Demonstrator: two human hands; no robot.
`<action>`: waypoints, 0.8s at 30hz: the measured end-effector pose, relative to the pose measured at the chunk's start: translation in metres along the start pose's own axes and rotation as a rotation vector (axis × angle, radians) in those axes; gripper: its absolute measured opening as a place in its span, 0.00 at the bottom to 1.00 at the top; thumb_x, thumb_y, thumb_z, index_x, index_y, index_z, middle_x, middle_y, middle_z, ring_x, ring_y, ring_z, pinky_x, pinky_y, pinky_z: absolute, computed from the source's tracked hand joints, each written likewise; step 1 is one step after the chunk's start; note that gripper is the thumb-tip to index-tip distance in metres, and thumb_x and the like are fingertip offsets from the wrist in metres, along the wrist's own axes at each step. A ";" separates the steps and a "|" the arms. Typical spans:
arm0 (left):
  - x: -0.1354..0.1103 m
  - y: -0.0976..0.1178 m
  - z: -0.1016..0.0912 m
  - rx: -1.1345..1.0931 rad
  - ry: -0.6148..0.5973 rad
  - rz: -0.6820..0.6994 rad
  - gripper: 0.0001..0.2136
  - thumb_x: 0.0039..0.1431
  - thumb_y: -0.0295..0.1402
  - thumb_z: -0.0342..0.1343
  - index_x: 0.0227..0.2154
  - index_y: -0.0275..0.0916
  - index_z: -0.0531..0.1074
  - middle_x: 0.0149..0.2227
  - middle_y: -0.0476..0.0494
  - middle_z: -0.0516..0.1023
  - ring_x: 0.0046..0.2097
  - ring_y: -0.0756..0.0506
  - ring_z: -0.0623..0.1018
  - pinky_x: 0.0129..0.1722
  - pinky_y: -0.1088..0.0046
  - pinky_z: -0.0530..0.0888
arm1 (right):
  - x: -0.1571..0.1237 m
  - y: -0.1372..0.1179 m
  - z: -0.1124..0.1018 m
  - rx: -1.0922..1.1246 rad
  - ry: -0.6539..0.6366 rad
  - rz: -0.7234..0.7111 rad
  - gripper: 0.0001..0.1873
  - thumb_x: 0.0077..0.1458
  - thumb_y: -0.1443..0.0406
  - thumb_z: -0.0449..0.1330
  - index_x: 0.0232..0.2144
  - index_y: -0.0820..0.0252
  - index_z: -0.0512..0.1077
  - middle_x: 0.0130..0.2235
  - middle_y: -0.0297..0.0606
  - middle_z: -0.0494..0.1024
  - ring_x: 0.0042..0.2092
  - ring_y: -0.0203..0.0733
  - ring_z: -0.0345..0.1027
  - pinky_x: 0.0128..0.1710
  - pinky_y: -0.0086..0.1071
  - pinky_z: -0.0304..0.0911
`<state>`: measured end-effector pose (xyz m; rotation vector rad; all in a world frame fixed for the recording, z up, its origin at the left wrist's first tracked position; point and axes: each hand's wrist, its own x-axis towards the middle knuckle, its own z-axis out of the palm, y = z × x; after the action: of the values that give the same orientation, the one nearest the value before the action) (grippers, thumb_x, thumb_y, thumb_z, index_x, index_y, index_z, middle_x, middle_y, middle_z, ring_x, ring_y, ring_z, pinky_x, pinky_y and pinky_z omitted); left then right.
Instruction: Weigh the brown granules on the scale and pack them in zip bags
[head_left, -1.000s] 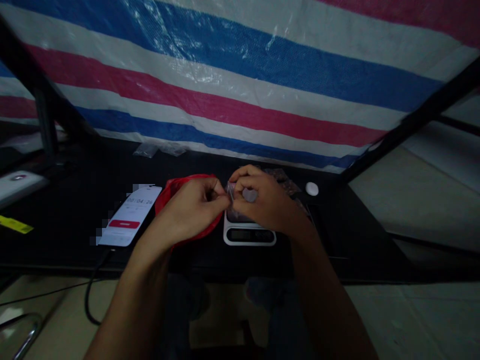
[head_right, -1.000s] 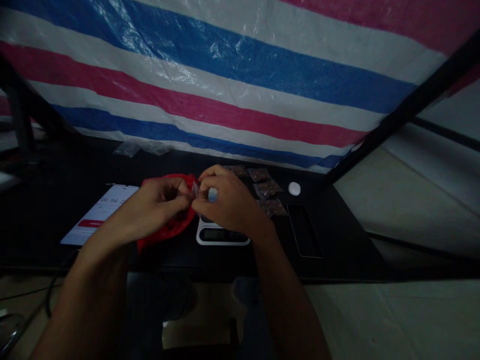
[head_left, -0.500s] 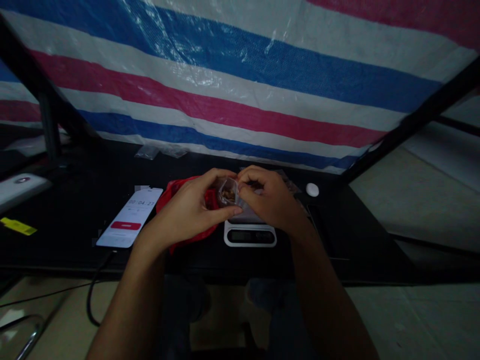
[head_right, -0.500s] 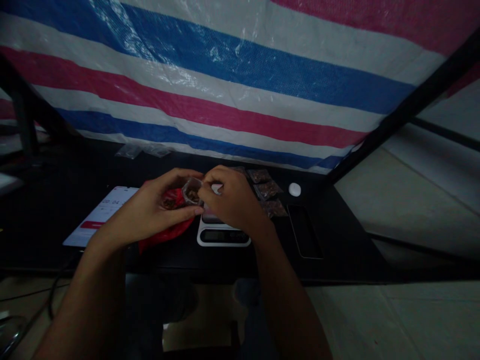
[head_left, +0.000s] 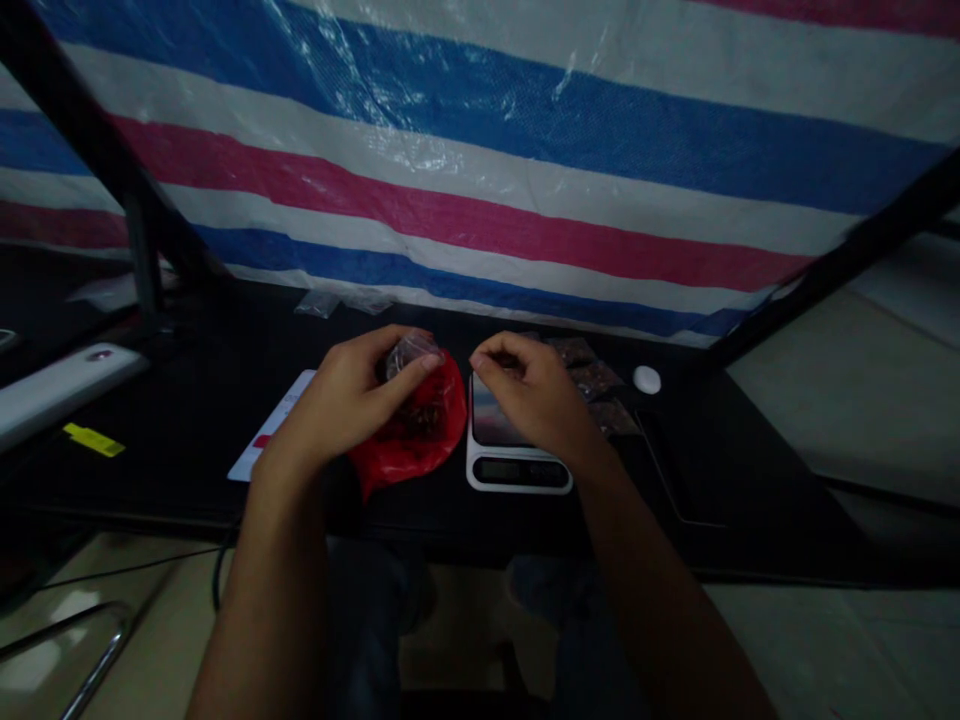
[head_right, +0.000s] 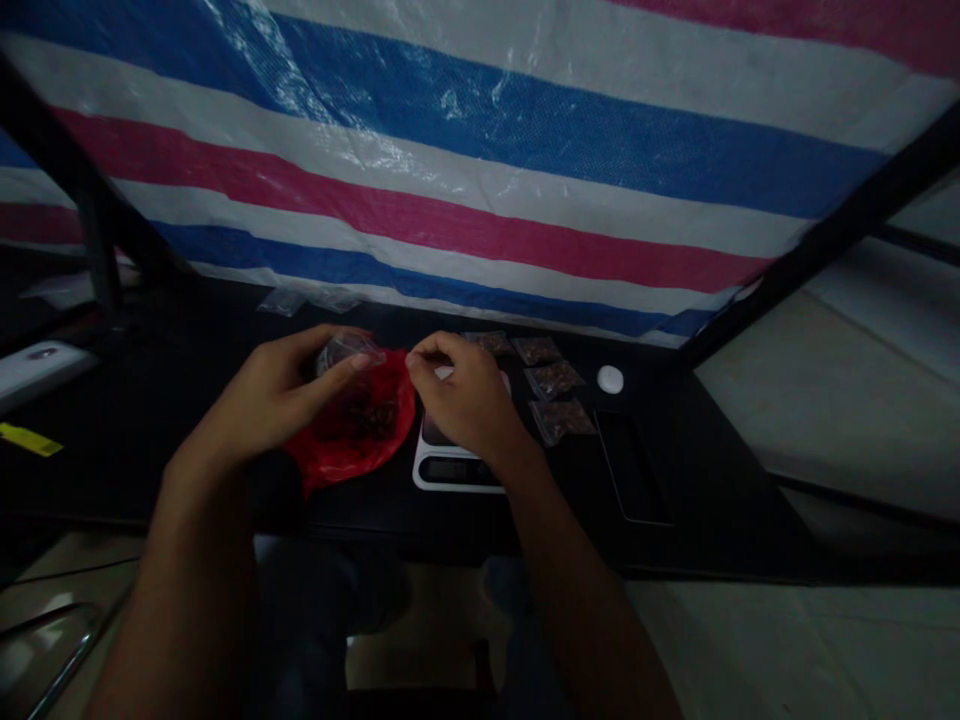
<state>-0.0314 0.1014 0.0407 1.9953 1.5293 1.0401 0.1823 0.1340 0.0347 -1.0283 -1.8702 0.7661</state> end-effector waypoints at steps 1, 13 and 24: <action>0.000 -0.004 -0.003 0.053 -0.023 -0.032 0.25 0.66 0.55 0.56 0.52 0.39 0.79 0.49 0.41 0.86 0.46 0.37 0.84 0.47 0.64 0.77 | -0.001 -0.001 0.001 -0.010 -0.012 -0.012 0.07 0.63 0.65 0.60 0.34 0.59 0.77 0.35 0.36 0.82 0.39 0.41 0.74 0.40 0.35 0.65; -0.004 -0.020 0.002 0.360 -0.277 -0.276 0.23 0.53 0.42 0.64 0.51 0.39 0.76 0.44 0.36 0.86 0.41 0.36 0.85 0.36 0.66 0.76 | -0.011 0.001 0.029 -0.321 -0.292 -0.249 0.11 0.65 0.71 0.61 0.48 0.60 0.77 0.51 0.45 0.81 0.54 0.48 0.73 0.58 0.44 0.65; -0.009 -0.021 0.007 0.478 -0.273 -0.147 0.19 0.54 0.36 0.60 0.50 0.44 0.77 0.35 0.41 0.86 0.33 0.39 0.84 0.30 0.69 0.72 | -0.008 0.009 0.041 -0.548 -0.443 -0.313 0.21 0.63 0.71 0.66 0.57 0.66 0.74 0.56 0.49 0.81 0.56 0.53 0.72 0.59 0.46 0.66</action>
<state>-0.0401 0.0999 0.0180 2.1702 1.8554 0.3411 0.1519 0.1264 0.0060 -0.8918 -2.6410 0.3079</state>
